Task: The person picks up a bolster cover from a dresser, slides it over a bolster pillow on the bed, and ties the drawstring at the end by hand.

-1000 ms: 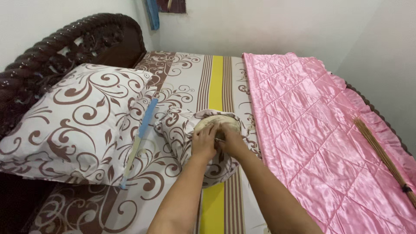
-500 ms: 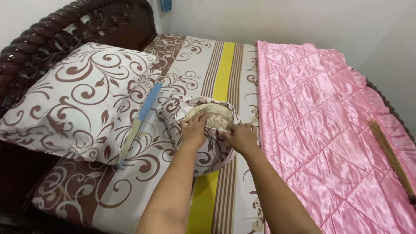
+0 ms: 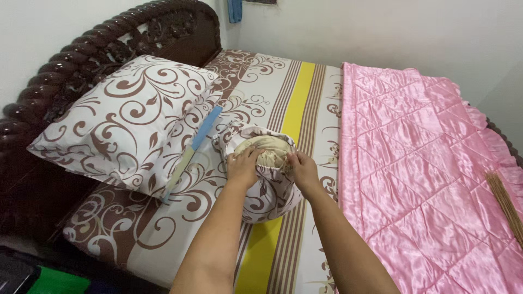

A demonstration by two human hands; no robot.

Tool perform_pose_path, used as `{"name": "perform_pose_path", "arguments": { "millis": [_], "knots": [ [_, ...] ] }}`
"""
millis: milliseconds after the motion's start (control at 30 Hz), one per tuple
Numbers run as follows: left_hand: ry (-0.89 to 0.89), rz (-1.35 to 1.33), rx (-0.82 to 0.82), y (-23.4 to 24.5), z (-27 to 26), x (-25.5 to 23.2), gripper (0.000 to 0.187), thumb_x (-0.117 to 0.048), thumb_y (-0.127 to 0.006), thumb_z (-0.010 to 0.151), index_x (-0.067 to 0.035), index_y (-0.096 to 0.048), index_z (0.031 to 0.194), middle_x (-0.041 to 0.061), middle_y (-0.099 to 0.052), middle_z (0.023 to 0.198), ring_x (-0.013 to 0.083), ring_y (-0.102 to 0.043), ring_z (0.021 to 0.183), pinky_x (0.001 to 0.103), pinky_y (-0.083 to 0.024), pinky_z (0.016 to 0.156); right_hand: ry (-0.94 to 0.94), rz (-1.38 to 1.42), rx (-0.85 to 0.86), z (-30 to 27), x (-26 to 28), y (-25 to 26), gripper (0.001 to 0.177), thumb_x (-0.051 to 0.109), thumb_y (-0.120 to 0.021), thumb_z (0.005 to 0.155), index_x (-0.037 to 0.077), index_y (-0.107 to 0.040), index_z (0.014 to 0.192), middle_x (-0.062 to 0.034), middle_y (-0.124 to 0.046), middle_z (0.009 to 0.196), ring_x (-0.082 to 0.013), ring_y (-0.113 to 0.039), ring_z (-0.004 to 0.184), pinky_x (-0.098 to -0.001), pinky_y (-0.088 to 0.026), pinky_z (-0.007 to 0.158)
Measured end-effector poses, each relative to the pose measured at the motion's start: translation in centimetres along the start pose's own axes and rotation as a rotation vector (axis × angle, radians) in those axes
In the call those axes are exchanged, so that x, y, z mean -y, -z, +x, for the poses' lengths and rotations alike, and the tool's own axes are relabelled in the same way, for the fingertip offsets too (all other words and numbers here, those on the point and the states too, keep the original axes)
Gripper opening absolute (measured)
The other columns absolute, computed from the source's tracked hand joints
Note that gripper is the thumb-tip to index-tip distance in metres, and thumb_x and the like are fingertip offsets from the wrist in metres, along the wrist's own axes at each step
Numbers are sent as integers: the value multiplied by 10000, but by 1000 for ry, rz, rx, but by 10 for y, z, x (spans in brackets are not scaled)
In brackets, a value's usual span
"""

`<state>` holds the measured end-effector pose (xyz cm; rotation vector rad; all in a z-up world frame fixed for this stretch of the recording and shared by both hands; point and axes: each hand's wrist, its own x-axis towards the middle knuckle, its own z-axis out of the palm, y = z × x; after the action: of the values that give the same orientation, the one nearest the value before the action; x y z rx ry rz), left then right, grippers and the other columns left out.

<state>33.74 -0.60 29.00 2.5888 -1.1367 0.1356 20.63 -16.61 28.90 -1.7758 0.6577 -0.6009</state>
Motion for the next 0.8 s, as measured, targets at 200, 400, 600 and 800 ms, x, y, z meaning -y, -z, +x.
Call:
{"name": "perform_pose_path", "arguments": {
  "millis": [200,400,600,800],
  "knots": [
    [80,51,311,53,-11,-10,1228,-502,-975,498,-359,-351,1546,-42,-304,1644,184,-327,1493,578,-35,1240,-182,525,152,1,18,-24,281,273,-494,1056,25,-579,954,-69,-681,801,-170,-677,694,-318,-572,669],
    [92,288,368,79,-18,-12,1345,-874,-802,493,-251,-296,1572,15,-237,1656,256,-235,1527,738,119,1153,-155,467,161,10,87,-11,286,268,-471,1065,54,-563,899,-76,-614,722,-177,-577,595,-345,-536,603],
    [162,318,219,91,-13,6,965,-781,-767,675,-194,-611,1424,138,-501,1530,313,-499,1402,737,59,1197,125,450,92,30,101,-8,306,299,-534,1083,62,-531,889,-71,-551,691,-216,-496,582,-386,-445,576],
    [185,220,98,69,-31,23,873,-636,-859,608,-223,-639,1345,100,-528,1452,272,-463,1404,753,54,1150,327,-618,80,-2,55,-26,402,420,-673,919,42,-631,1049,-194,-691,850,-371,-664,778,-491,-528,724]
  ]
}}
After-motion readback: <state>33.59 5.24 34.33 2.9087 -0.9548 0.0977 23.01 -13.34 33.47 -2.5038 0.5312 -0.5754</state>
